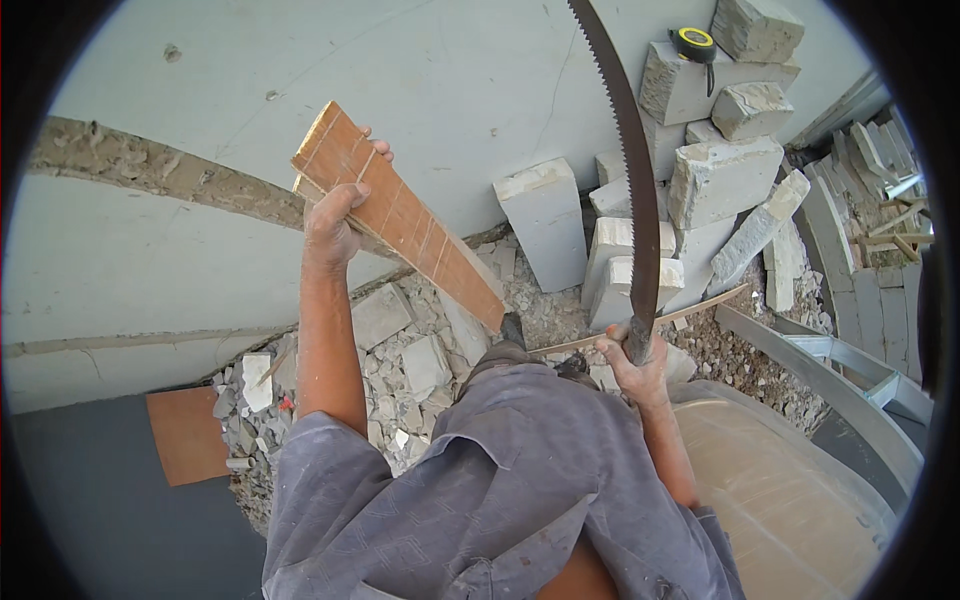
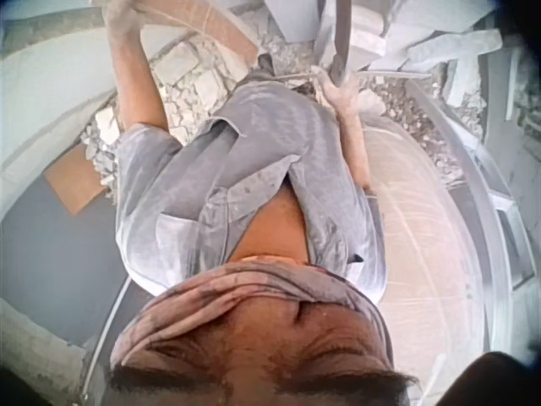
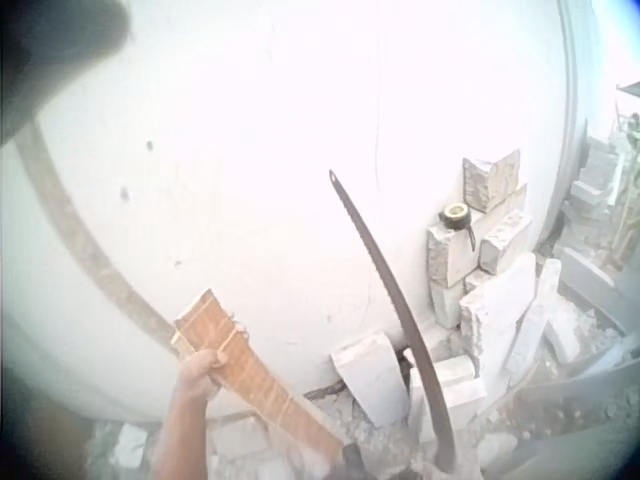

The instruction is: Measuring and sawing a wooden plank at a construction site.

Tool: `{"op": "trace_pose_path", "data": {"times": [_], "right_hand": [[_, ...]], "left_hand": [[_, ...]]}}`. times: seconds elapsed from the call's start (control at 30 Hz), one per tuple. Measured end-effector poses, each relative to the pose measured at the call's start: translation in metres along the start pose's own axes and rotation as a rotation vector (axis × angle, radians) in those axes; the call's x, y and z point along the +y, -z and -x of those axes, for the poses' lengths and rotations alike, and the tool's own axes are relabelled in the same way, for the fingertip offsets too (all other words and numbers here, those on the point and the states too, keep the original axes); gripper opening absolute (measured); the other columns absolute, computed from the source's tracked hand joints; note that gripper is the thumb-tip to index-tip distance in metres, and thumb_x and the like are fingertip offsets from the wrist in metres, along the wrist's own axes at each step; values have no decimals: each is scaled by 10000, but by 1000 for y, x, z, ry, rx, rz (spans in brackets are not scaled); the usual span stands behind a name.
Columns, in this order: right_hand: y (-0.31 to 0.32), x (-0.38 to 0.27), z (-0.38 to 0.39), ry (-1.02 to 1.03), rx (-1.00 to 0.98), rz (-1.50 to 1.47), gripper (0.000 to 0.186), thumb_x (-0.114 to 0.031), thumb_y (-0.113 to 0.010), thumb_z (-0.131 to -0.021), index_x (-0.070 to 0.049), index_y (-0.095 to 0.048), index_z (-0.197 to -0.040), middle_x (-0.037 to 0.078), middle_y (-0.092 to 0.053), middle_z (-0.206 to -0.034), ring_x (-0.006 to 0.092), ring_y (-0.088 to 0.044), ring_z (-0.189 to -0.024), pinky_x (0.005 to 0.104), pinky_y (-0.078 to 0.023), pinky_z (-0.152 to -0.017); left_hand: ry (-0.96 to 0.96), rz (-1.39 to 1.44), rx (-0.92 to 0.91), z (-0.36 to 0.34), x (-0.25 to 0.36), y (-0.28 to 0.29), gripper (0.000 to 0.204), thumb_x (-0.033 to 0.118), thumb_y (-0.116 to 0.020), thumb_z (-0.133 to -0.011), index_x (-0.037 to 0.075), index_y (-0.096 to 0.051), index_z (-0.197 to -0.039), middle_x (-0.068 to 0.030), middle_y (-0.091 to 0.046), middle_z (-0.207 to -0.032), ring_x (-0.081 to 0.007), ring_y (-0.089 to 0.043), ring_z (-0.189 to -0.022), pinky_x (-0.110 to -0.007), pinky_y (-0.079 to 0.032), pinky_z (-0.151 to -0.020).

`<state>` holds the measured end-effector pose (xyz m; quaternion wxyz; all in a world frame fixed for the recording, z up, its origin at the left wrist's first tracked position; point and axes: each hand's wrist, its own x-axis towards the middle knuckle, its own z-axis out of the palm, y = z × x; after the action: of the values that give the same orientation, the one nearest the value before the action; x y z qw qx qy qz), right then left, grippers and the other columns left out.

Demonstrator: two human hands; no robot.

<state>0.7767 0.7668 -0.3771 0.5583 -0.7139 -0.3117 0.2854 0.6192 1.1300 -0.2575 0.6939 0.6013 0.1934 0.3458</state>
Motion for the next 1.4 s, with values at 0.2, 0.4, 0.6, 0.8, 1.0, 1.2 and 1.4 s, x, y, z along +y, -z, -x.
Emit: {"op": "trace_pose_path", "data": {"times": [0.2,0.4,0.6,0.8,1.0,1.2,1.4], "right_hand": [[-54,-22,-78,116,-202,259,339,-176,-811,-679,-30,-607,-906,62,-607,-788,174,-581,-722,300,-485,-701],[-105,-32,-123,455,-574,477,728,-278,-850,-608,-1,-553,-1212,174,-419,-1415,311,-375,-1333,398,-332,-1069],[-125,-11,-125,247,-927,345,908,-230,-907,-486,32,-512,-1260,171,-377,-1449,308,-341,-1356,391,-295,-1109],[-139,-21,-143,165,-1155,355,829,-276,-876,-542,44,-538,-1227,233,-481,-1343,304,-423,-1296,368,-323,-1075],[-141,-35,-152,23,-1296,482,815,-402,-827,-569,76,-557,-1172,222,-631,-1072,316,-585,-1028,370,-430,-915],[-155,-44,-142,-1,-1247,493,904,-496,-828,-551,132,-543,-1136,268,-619,-1038,345,-579,-1017,396,-428,-912],[-154,-20,-129,-259,-1242,226,860,-460,-843,-570,69,-566,-1189,233,-615,-1099,312,-577,-1060,381,-409,-961]], "left_hand": [[-180,236,326,25,9,42,661,146,-551,-709,-56,-371,-1311,-204,-515,-1164,-331,-513,-1136,-454,-388,-1030],[-119,627,472,67,-14,80,603,181,-577,-746,-40,-417,-1284,-209,-544,-1114,-330,-542,-1074,-462,-432,-969],[-42,758,758,123,-47,107,526,225,-576,-787,-29,-451,-1230,-222,-526,-1121,-355,-540,-1054,-520,-454,-898],[-59,634,1182,150,-66,116,618,341,-614,-852,-21,-359,-1283,-188,-466,-1099,-340,-500,-1044,-527,-448,-872],[-270,898,869,177,-65,110,706,497,-657,-824,46,-378,-1291,-167,-469,-1135,-332,-504,-1063,-537,-435,-928],[19,587,1046,161,-109,34,589,442,-682,-814,93,-419,-1210,-110,-515,-979,-246,-554,-859,-456,-502,-792],[224,385,1055,151,-111,57,264,237,-595,-815,118,-470,-1015,-30,-451,-806,-168,-488,-716,-396,-467,-655]]}}
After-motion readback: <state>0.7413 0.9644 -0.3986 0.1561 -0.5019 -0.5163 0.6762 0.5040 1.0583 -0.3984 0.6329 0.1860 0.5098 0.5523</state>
